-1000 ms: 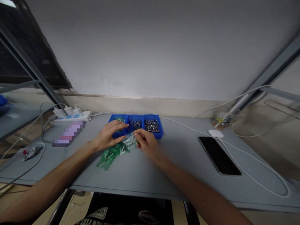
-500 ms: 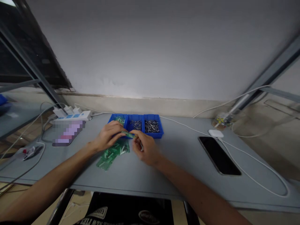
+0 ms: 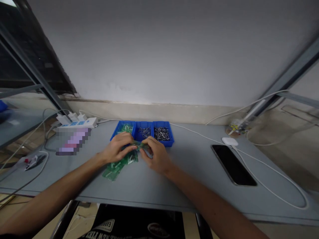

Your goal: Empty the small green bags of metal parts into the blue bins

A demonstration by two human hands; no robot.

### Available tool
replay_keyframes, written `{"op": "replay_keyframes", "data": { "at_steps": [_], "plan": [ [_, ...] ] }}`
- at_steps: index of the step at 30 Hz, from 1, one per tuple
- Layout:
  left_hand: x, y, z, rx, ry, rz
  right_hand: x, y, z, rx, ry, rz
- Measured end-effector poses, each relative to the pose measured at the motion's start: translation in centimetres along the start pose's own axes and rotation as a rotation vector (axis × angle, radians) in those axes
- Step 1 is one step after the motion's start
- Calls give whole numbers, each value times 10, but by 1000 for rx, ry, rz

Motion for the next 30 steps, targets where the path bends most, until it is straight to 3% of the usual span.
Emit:
{"op": "replay_keyframes", "data": {
  "at_steps": [4,11,16,22,26,28,30],
  "plan": [
    [6,-4,0,-43,-44,-7,-4,4,2,-22,16,-15],
    [8,0,-1,-17,-112,91,-19,2,5,-83,118,-104],
    [14,-1,5,-122,-227,173,-17,3,5,-79,127,-154],
    [2,-4,0,-55,-45,111,-14,-3,5,-134,184,-245],
    [-1,-6,-2,-62,62,78,-19,-2,3,-64,207,-348],
    [-1,-6,-2,-63,65,46,-20,0,3,-29,176,-347],
    [2,-11,-1,-158,-6,-11,-19,2,4,3,116,-279]
  ]
}}
Point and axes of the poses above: each hand's wrist, its own z-axis away from the middle knuckle, its own y-axis out of the palm, x = y × z, the point moved 6 cm from there along -z, towards the middle knuckle, and after that the axes turned 2 degrees about x, right-handed, at the moved point
